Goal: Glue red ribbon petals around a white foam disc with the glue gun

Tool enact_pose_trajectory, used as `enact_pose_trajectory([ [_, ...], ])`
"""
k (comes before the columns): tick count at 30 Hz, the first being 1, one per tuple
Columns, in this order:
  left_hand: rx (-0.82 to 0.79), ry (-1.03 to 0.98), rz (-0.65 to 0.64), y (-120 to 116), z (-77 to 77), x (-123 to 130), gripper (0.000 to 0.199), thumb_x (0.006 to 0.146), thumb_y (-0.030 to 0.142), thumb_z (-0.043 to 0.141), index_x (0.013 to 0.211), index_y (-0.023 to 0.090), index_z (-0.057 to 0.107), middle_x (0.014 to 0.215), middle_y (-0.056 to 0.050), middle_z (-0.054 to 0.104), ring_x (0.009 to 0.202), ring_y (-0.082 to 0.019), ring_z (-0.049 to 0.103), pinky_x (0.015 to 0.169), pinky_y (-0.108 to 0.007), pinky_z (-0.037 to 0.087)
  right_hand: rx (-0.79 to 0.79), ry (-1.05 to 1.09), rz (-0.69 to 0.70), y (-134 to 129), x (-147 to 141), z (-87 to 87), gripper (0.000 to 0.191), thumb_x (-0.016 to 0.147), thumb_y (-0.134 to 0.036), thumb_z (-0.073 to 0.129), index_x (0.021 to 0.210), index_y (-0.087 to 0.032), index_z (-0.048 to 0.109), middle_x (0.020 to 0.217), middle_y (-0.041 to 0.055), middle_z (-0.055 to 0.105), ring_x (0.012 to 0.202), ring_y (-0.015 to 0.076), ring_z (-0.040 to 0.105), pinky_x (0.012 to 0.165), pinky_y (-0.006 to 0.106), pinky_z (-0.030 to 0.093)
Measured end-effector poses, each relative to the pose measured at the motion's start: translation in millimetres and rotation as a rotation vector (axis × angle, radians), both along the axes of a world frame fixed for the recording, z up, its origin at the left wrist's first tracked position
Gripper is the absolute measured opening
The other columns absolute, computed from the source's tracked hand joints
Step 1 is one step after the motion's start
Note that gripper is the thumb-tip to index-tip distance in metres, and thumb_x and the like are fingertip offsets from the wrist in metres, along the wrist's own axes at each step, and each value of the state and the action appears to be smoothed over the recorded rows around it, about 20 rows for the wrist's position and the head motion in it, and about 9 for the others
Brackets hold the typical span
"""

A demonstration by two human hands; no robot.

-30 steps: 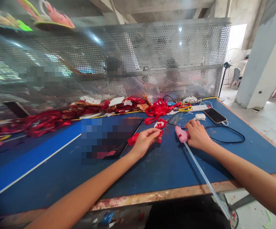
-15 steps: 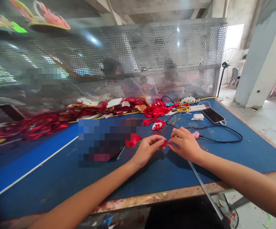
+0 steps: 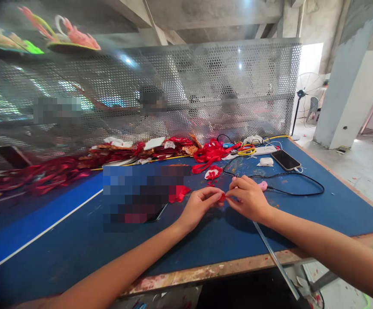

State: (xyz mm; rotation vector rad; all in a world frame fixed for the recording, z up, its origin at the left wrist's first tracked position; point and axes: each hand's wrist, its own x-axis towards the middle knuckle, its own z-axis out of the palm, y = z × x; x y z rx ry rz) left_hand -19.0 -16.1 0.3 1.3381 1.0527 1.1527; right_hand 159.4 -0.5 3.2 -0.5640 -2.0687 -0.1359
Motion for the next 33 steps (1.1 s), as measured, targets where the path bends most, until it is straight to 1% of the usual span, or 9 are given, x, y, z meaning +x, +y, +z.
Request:
enact_pose_trajectory([
  [7,-0.004,0.01,-0.028,-0.7,1.7,1.0,0.025,0.065,0.039,0.072,0.075,0.016,0.07,0.068,-0.001,0.07,0.061,-0.016,0.066,0.066,-0.027,0.054,0.03,0.009,0.006,-1.9,-2.7,2.6,0.014,0.081,-0.014,0.055,0.071,-0.02,0.064,0.075,0.0041,0.061,0.067,0.0144,0.05,0.065,0.028,0.047],
  [13,0.049,0.035,-0.002,-0.4,1.8,0.5,0.029,0.068,0.04,0.069,0.084,0.017,0.068,0.075,-0.003,0.071,0.07,-0.019,0.068,0.071,-0.03,0.054,-0.017,0.065,0.017,-3.1,-1.2,5.1,0.014,0.081,-0.016,0.055,0.072,-0.021,0.063,0.075,0.003,0.06,0.069,0.014,0.054,0.066,0.029,0.046],
  [16,0.072,0.08,-0.031,-0.3,2.0,0.7,0.026,0.065,0.036,0.071,0.082,0.017,0.068,0.076,-0.003,0.071,0.071,-0.018,0.067,0.071,-0.029,0.053,-0.03,0.091,0.026,-3.0,-0.4,5.9,0.013,0.081,-0.016,0.055,0.073,-0.021,0.063,0.076,0.0029,0.06,0.07,0.014,0.055,0.066,0.029,0.046],
  [19,0.065,0.078,-0.063,-1.5,2.3,1.1,0.025,0.064,0.034,0.072,0.083,0.018,0.068,0.077,-0.003,0.071,0.07,-0.017,0.067,0.07,-0.028,0.052,-0.028,0.088,0.035,-3.1,-0.2,6.1,0.013,0.081,-0.016,0.056,0.073,-0.021,0.063,0.075,0.0028,0.06,0.069,0.0138,0.054,0.066,0.029,0.046],
  [23,0.101,0.104,-0.059,-2.5,2.5,0.6,0.022,0.067,0.037,0.07,0.078,0.017,0.068,0.072,-0.002,0.07,0.065,-0.017,0.067,0.066,-0.026,0.051,-0.015,0.08,0.045,-3.8,-0.6,6.2,0.012,0.081,-0.015,0.057,0.072,-0.02,0.063,0.074,0.0028,0.06,0.068,0.0136,0.053,0.066,0.029,0.046],
  [26,0.145,0.125,-0.059,-1.8,2.5,-0.5,0.019,0.07,0.036,0.067,0.074,0.018,0.068,0.066,-0.001,0.069,0.063,-0.016,0.066,0.065,-0.026,0.05,-0.027,0.079,0.05,-4.4,-0.6,6.7,0.012,0.081,-0.015,0.056,0.072,-0.02,0.063,0.074,0.0027,0.059,0.068,0.0136,0.052,0.066,0.028,0.046],
  [31,0.169,0.16,-0.064,-1.7,2.3,-1.6,0.016,0.073,0.033,0.064,0.074,0.017,0.066,0.062,0.0,0.067,0.06,-0.015,0.064,0.062,-0.024,0.048,-0.033,0.07,0.066,-4.7,-0.2,7.0,0.012,0.081,-0.014,0.057,0.072,-0.02,0.063,0.075,0.0027,0.059,0.068,0.0135,0.051,0.065,0.028,0.045],
  [33,0.192,0.204,-0.067,-2.7,2.7,-1.9,0.016,0.074,0.033,0.063,0.074,0.017,0.065,0.063,0.0,0.067,0.061,-0.015,0.064,0.062,-0.024,0.048,-0.025,0.067,0.072,-4.2,-0.1,6.4,0.012,0.08,-0.014,0.057,0.072,-0.02,0.063,0.074,0.0028,0.059,0.067,0.0134,0.05,0.065,0.028,0.044],
])
